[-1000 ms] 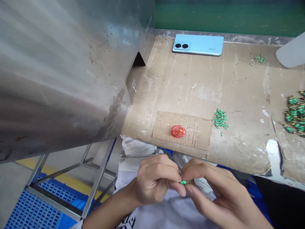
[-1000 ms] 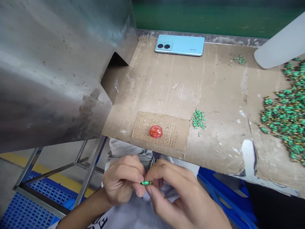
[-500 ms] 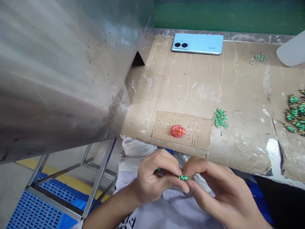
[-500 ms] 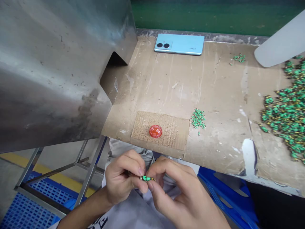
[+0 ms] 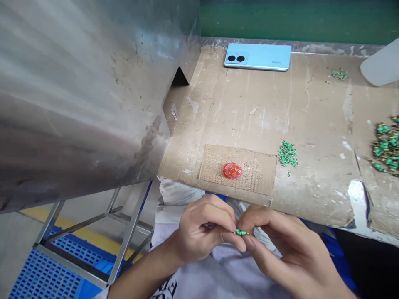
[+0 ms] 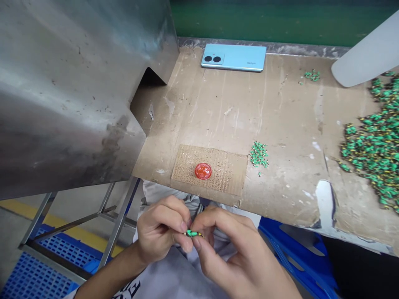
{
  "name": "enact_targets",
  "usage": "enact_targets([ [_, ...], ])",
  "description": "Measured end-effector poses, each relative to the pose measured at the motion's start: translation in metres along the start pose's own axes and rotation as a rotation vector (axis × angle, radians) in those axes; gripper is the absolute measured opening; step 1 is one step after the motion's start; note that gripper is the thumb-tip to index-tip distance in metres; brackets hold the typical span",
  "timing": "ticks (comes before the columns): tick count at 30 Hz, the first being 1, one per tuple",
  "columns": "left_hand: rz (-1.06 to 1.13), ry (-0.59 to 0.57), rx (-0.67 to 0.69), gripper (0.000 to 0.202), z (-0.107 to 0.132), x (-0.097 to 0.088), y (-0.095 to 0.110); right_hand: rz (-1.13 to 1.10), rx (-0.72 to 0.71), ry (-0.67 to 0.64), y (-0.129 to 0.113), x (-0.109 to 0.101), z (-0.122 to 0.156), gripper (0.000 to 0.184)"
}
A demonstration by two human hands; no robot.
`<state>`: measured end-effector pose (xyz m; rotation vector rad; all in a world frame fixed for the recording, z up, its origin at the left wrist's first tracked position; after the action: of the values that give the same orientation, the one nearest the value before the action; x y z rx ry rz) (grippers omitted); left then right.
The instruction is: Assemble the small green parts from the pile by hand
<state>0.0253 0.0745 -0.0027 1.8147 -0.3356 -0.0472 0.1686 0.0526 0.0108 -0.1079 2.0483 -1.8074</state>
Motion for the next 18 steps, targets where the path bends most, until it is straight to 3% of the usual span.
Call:
enact_targets([
  [11,0.011,-0.053,0.054,0.018,-0.0008,0.0013,0.0003,0.066,-0.004,-0.021,-0.0035,0.0002,-0.0013,0.009],
  [18,0.005,-0.056,0.014,0.022,0.0027,0.0033,-0.0031,0.081,-0.022,-0.032,-0.0054,0.0006,-0.004,0.011],
])
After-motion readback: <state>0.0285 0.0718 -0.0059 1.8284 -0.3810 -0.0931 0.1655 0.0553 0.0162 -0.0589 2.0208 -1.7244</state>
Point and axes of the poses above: each hand's wrist, its own z-axis away from the middle knuckle, its own x-axis out of the palm, y = z × x, the point moved 8 cm from there along -z, towards the middle knuckle, and after that the axes turned 7 degrees about -x, right-handed, at the moved point
